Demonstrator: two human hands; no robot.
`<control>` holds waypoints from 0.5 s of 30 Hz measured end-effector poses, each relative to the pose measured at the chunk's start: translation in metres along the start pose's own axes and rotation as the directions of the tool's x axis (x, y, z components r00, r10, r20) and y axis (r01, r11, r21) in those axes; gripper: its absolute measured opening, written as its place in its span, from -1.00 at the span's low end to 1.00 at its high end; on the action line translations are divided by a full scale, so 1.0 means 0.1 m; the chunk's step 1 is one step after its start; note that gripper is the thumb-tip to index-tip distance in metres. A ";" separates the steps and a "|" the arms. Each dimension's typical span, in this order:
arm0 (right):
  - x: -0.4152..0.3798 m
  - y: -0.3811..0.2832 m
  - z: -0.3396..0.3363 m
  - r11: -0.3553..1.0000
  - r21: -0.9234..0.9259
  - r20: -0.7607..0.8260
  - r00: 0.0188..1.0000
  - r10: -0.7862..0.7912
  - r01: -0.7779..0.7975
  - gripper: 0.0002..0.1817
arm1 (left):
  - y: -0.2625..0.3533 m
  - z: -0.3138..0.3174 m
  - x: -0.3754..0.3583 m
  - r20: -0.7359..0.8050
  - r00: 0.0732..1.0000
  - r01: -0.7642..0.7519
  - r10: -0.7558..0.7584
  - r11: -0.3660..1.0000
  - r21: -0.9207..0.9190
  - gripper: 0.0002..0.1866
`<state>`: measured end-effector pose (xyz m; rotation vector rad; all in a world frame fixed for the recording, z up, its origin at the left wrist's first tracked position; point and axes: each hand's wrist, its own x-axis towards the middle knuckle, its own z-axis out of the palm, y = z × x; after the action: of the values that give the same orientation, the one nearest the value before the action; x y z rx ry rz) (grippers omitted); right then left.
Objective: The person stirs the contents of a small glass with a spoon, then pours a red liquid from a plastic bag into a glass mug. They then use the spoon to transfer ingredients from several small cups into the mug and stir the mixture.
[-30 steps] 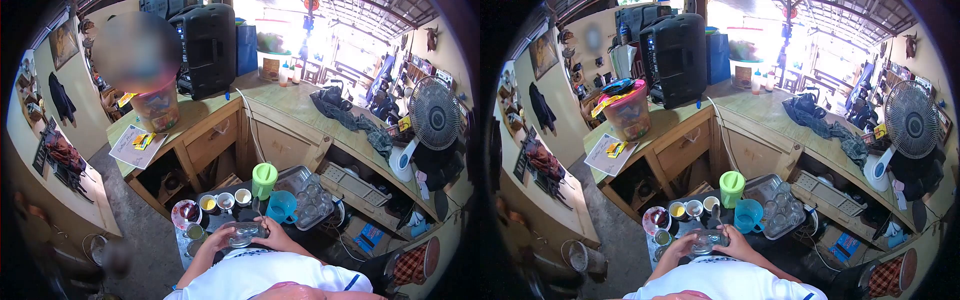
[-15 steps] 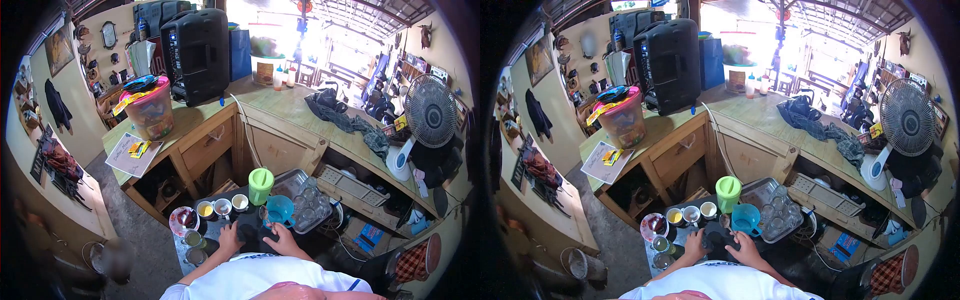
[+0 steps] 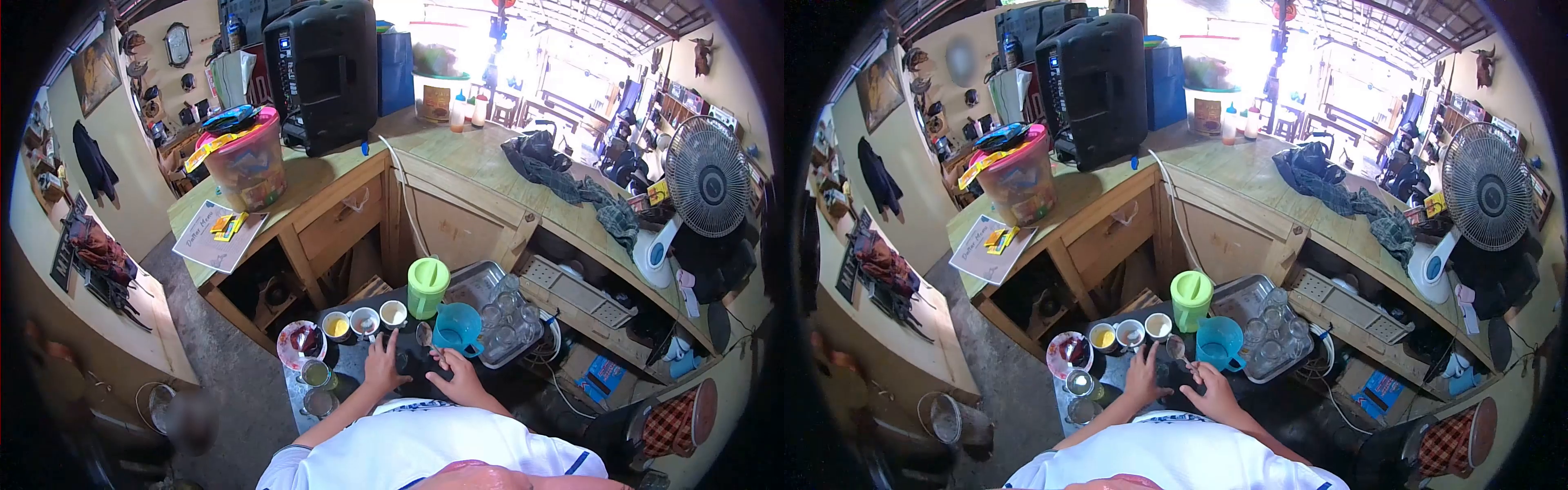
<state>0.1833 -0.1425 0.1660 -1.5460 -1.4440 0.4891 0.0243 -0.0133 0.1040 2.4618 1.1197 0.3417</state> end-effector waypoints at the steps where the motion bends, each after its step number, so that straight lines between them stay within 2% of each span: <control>1: 0.02 -0.04 -0.01 1.000 0.000 -0.003 1.000 -0.020 0.020 -0.69 | 0.02 -0.10 -0.04 -0.049 0.999 -0.014 0.011 0.998 -0.054 0.22; 3: 0.04 -0.05 -0.06 1.000 0.003 0.011 1.000 -0.002 0.002 -0.68 | -0.12 -0.19 -0.06 -0.185 0.981 -0.092 0.066 0.986 -0.140 0.26; 4: 0.06 -0.04 -0.09 1.000 0.007 0.019 1.000 0.014 -0.014 -0.64 | -0.20 -0.31 -0.08 -0.289 0.954 -0.140 0.079 0.970 -0.199 0.22; 5: 0.07 -0.03 -0.10 1.000 0.024 -0.010 1.000 0.007 -0.007 -0.56 | -0.31 -0.39 -0.10 -0.340 0.940 -0.069 -0.008 0.974 -0.214 0.15; 8: 0.13 -0.02 -0.21 0.997 -0.037 -0.046 0.997 0.069 -0.071 -0.65 | -0.79 -0.57 -0.14 -0.524 0.819 0.110 -0.233 0.960 -0.256 -0.07; 11: 0.20 0.02 -0.27 0.991 -0.068 -0.029 0.993 0.117 -0.119 -0.73 | -1.20 -0.87 -0.22 -0.546 0.747 0.258 -0.379 0.922 -0.287 -0.15; 12: 0.22 0.04 -0.25 1.000 -0.012 -0.086 0.996 0.012 -0.013 -0.71 | -1.38 -0.86 -0.25 -0.576 0.713 0.297 -0.400 0.916 -0.268 -0.17; 15: 0.23 0.07 -0.22 0.999 0.042 -0.066 0.998 0.023 -0.020 -0.65 | -1.68 -0.90 -0.30 -0.548 0.681 0.420 -0.486 0.872 -0.251 -0.33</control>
<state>0.2096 -0.1279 0.1776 -1.5327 -1.3601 0.4734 -0.1401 0.0876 0.1044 1.9073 1.8629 1.0391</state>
